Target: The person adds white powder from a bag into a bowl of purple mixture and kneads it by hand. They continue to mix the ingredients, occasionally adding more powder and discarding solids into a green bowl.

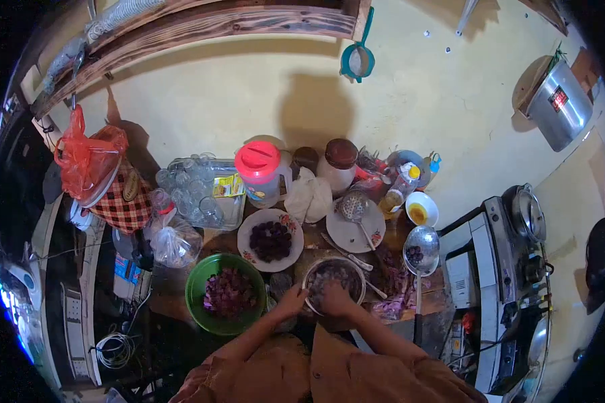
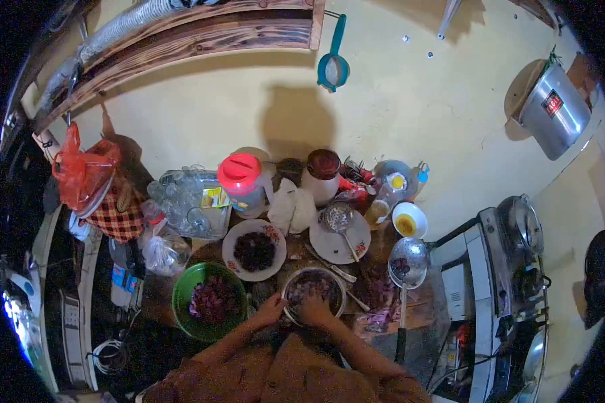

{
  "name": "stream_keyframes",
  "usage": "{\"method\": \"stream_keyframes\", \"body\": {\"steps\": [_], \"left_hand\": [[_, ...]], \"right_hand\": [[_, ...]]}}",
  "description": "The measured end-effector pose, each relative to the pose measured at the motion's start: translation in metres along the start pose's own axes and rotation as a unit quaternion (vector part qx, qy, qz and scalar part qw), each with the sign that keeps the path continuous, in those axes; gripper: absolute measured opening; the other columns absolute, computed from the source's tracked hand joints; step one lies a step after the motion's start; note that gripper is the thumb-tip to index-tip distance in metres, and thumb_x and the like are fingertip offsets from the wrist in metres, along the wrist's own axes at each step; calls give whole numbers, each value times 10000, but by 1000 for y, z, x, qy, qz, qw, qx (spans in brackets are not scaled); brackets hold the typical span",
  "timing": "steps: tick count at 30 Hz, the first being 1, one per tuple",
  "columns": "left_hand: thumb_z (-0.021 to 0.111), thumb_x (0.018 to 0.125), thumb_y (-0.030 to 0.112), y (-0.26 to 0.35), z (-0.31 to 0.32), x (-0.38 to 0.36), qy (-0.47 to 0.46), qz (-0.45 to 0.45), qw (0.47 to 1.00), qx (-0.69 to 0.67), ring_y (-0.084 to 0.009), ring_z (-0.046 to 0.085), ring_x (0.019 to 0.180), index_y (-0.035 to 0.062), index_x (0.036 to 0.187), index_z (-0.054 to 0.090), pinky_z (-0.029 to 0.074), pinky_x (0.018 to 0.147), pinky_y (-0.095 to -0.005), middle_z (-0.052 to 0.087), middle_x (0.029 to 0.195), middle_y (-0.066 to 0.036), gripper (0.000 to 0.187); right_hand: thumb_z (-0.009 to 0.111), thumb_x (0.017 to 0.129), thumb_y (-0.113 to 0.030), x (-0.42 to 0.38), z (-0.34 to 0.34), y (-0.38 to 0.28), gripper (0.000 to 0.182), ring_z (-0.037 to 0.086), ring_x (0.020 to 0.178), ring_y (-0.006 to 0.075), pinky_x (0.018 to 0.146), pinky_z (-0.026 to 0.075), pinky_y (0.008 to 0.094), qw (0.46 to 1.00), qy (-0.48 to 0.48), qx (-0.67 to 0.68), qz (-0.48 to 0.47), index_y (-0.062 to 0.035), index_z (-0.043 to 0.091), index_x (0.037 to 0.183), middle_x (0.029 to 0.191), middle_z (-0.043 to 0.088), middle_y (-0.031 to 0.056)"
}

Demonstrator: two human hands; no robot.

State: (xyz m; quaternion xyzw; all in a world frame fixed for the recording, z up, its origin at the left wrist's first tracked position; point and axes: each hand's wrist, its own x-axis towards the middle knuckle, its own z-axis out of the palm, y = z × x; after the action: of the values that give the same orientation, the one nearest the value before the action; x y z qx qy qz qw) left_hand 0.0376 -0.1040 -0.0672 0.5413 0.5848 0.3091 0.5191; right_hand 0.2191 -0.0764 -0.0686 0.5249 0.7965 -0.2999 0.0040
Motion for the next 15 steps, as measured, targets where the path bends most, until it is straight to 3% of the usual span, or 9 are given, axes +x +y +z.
{"method": "stream_keyframes", "body": {"steps": [2, 6, 8, 9, 10, 11, 12, 13, 15], "left_hand": [[451, 892, 252, -5, 1, 3, 1, -23, 1000, 5, -224, 569, 810, -10, 1008, 515, 441, 687, -365, 577, 871, -173, 294], [470, 889, 238, 0, 5, 1, -50, -60, 993, -89, -203, 571, 818, 12, 1055, 522, 456, 683, -345, 590, 877, -126, 286], [495, 877, 233, 30, 5, -8, -82, -190, 947, -245, -197, 574, 835, 18, 1111, 495, 466, 716, -340, 595, 889, -94, 317], [495, 877, 233, 33, 2, -6, -82, -183, 949, -244, -197, 574, 835, 18, 1111, 495, 466, 716, -340, 595, 889, -94, 317], [515, 864, 250, 35, -2, -4, -114, -170, 968, -145, -218, 571, 872, 19, 1155, 455, 464, 749, -353, 584, 949, -115, 377], [536, 850, 267, 35, -3, -4, -143, -157, 976, -44, -238, 568, 908, 20, 1200, 416, 461, 782, -365, 573, 1008, -135, 445], [536, 850, 267, 32, -2, -2, -144, -155, 976, -44, -238, 568, 908, 21, 1200, 416, 461, 782, -365, 573, 1008, -135, 445], [552, 833, 274, 28, -1, 1, -83, -125, 989, -11, -277, 564, 932, 16, 1231, 365, 449, 808, -386, 552, 1052, -175, 510], [569, 816, 280, 29, -3, 4, -21, -95, 995, 22, -316, 561, 957, 12, 1263, 315, 437, 834, -406, 531, 1096, -215, 580]], "right_hand": [[509, 792, -386, 6, -15, -28, 747, 152, 1290, 441, 1055, 160, 488, 983, -123, -114, 77, 52, 232, 1330, 1369, 191, 313], [482, 816, -405, 25, -51, -26, 689, 186, 1284, 435, 1061, 165, 462, 970, -213, -49, 106, -8, 270, 1338, 1376, 187, 302], [485, 816, -426, 40, -62, 6, 623, 267, 1262, 404, 1057, 199, 422, 963, -267, 33, -3, -84, 351, 1320, 1363, 232, 293], [521, 813, -391, 35, -86, 1, 548, 310, 1248, 365, 1043, 234, 384, 968, -241, 0, -66, -145, 415, 1291, 1343, 274, 294], [521, 813, -391, 21, -98, -7, 548, 310, 1248, 365, 1043, 234, 384, 969, -237, -3, -67, -145, 415, 1291, 1343, 274, 294], [553, 796, -379, 7, -107, -15, 559, 373, 1199, 367, 1004, 293, 377, 984, -165, 69, 8, -106, 435, 1269, 1307, 327, 294], [585, 779, -367, -1, -109, -18, 571, 435, 1150, 369, 965, 351, 371, 982, -91, 142, 81, -66, 455, 1247, 1271, 381, 294], [585, 779, -367, -5, -103, -17, 571, 435, 1150, 369, 965, 351, 371, 983, -89, 141, 81, -66, 455, 1247, 1271, 381, 294], [635, 742, -365, -19, -77, -12, 696, 545, 996, 393, 852, 446, 375, 981, 19, 119, 152, 77, 398, 1225, 1180, 468, 290]]}}
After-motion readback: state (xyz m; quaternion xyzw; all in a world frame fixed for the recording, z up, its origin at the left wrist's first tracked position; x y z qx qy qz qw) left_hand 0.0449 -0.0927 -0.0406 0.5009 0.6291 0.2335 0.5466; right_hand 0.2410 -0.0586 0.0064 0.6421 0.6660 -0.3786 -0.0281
